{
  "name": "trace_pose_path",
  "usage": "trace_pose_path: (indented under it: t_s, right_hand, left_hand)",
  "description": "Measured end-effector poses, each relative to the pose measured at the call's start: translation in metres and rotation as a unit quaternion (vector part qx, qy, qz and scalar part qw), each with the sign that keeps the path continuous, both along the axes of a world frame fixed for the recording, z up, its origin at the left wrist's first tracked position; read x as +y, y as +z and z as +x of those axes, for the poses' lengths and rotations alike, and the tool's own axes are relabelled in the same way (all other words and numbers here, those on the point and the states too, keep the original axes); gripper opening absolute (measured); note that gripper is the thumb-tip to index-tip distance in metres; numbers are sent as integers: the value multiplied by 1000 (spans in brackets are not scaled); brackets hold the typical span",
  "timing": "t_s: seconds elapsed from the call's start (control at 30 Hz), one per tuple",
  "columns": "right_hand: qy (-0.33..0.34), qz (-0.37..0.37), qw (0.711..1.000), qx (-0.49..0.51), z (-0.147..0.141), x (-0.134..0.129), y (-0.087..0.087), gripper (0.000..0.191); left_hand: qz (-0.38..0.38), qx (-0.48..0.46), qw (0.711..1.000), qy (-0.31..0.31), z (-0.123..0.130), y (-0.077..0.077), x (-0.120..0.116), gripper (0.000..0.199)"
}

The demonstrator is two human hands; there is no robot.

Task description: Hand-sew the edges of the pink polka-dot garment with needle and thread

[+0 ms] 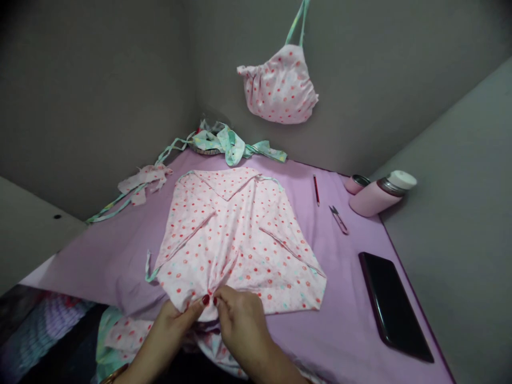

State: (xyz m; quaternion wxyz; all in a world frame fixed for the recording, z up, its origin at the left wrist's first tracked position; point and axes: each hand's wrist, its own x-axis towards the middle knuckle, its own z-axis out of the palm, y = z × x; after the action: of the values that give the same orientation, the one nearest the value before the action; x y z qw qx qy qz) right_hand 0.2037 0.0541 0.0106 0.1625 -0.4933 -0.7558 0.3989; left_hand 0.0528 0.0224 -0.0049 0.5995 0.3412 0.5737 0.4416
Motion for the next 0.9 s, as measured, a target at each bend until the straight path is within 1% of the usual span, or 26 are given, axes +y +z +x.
trace_pose_path:
  t_s: [0.07,0.27,0.4,0.53,0.67,0.9]
  right_hand:
    - [-2,-1,1000,8,-1,-1,-2,22]
    - [-14,-18,999,40,4,-2,-6,24]
    - [-16,-35,997,65,6,-2,-6,25]
    - [-14,-42,995,91,6,0,-5,24]
    - [-12,-49,993,105,7,0,-3,23]
    - [-12,-54,992,112,9,1,-4,22]
  left_hand:
    - [0,-14,1000,7,1,0,1,31]
    - [-45,-67,996,30,4,-2,-1,33]
    - [-75,-76,993,52,6,-2,-1,31]
    - [-84,-106,989,65,6,-1,-1,29]
    - [-88,-130,985,68,7,1,-1,25]
    - [-107,-132,983,68,8,3,1,26]
